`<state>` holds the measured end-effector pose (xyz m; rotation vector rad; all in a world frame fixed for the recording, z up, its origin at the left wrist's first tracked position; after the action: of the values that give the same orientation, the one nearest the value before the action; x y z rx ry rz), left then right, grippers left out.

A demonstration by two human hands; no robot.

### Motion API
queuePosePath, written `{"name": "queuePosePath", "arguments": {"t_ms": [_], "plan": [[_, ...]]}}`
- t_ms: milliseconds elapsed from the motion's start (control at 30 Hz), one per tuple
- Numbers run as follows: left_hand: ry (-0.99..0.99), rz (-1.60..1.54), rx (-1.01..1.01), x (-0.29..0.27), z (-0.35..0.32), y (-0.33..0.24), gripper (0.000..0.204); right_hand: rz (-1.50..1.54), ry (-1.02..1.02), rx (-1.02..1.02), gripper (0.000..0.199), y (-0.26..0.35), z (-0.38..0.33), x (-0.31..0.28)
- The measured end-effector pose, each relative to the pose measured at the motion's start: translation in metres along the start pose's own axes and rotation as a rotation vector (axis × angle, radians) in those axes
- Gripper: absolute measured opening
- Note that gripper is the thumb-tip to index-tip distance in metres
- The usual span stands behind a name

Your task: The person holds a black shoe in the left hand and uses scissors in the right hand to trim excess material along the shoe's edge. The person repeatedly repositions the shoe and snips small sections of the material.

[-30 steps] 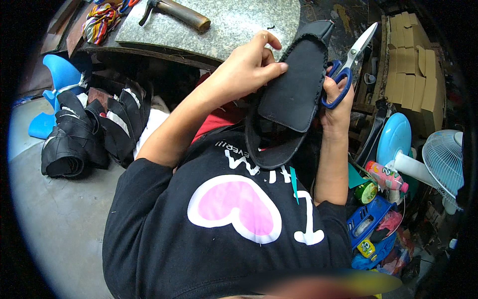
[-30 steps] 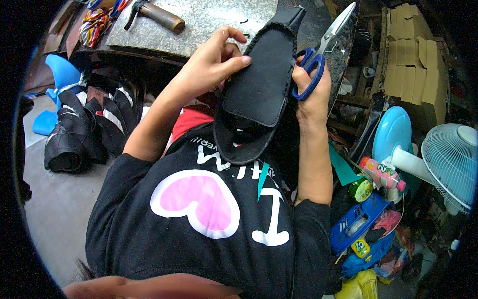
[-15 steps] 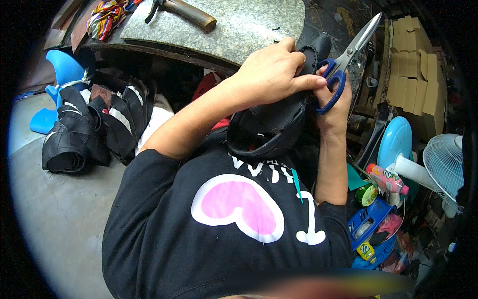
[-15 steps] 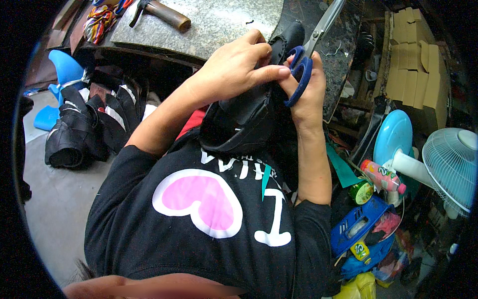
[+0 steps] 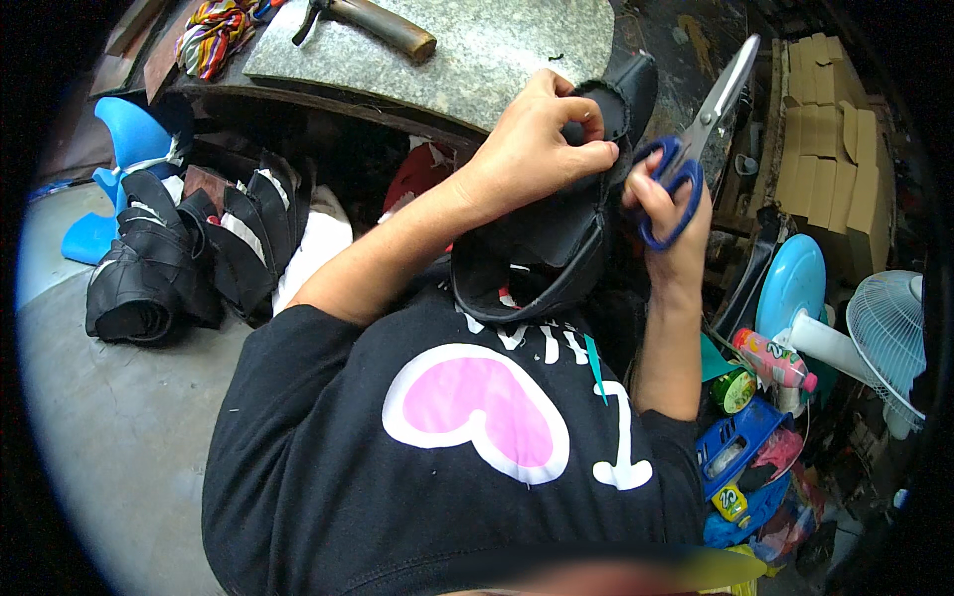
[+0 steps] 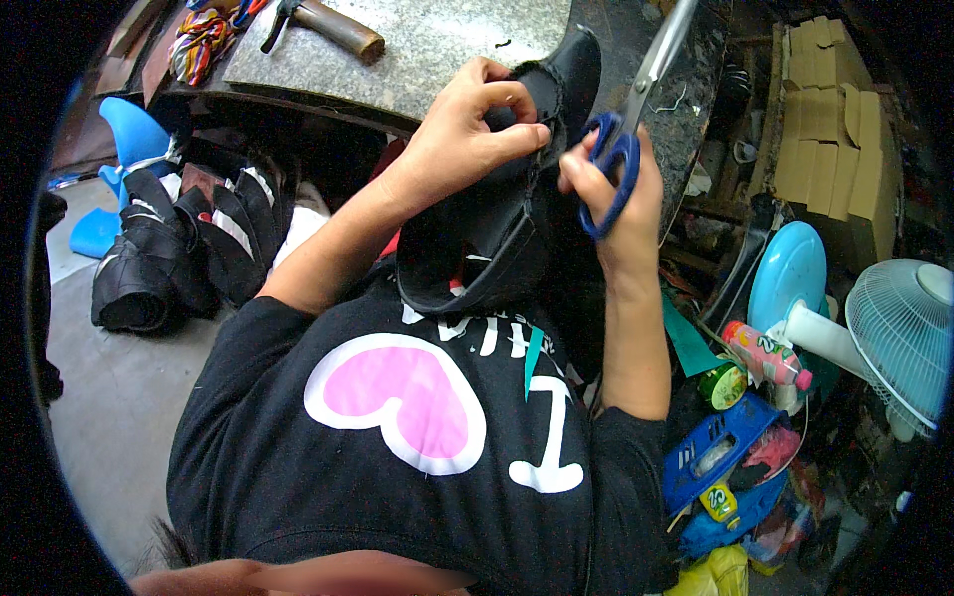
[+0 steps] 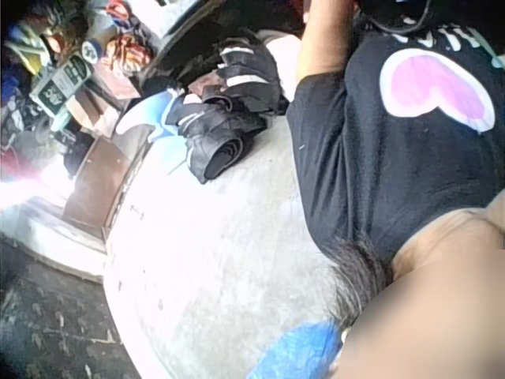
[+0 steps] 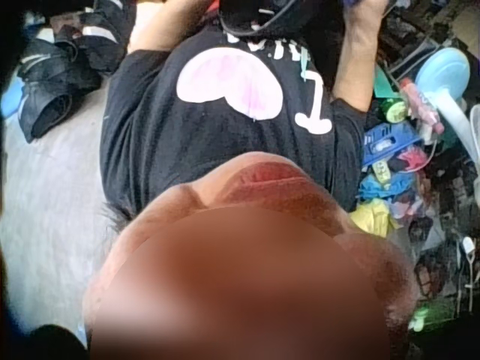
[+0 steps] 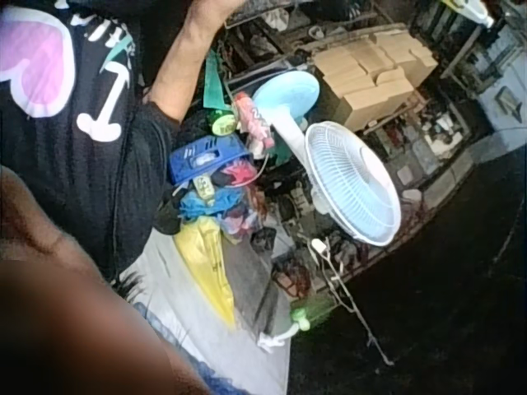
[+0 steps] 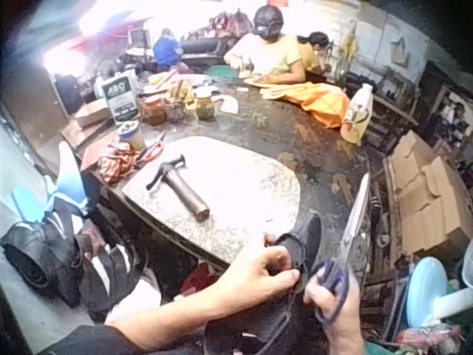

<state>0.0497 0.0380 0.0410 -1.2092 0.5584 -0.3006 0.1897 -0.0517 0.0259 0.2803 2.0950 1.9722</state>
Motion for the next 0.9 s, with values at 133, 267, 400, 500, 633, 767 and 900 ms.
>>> {"name": "queuePosePath", "arguments": {"t_ms": [133,267,400,500,633,767,900], "plan": [[-0.110,-0.030,0.026,-0.009,-0.001,0.000,0.024,0.072,0.294,0.100,0.056,0.001,-0.042,0.000],[-0.132,-0.027,0.014,-0.009,0.000,0.005,0.027,0.115,0.373,0.282,0.073,-0.022,-0.084,0.000],[-0.138,-0.014,0.022,-0.008,0.001,0.007,0.027,0.192,0.357,0.354,0.073,-0.035,-0.096,0.001],[-0.135,0.000,0.025,-0.008,0.001,0.007,0.028,0.210,0.351,0.370,0.072,-0.039,-0.093,0.002],[-0.129,-0.001,0.036,-0.008,0.000,0.007,0.029,0.185,0.357,0.371,0.070,-0.040,-0.090,0.003],[-0.123,0.002,0.035,-0.007,0.000,0.008,0.030,0.189,0.356,0.383,0.067,-0.041,-0.091,0.002],[-0.126,0.027,0.043,-0.007,0.000,0.007,0.030,0.159,0.357,0.382,0.068,-0.042,-0.090,0.003]]}}
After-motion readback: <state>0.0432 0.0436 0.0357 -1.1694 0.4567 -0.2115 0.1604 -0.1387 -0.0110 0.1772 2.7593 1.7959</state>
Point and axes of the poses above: each hand's wrist, its own z-axis towards the middle knuckle, its own x-axis out of the palm, y = z × x, the point moved 9 cm from there along z, towards the middle knuckle, and after that the axes turned 11 degrees about -z, right-handed, at the moved point
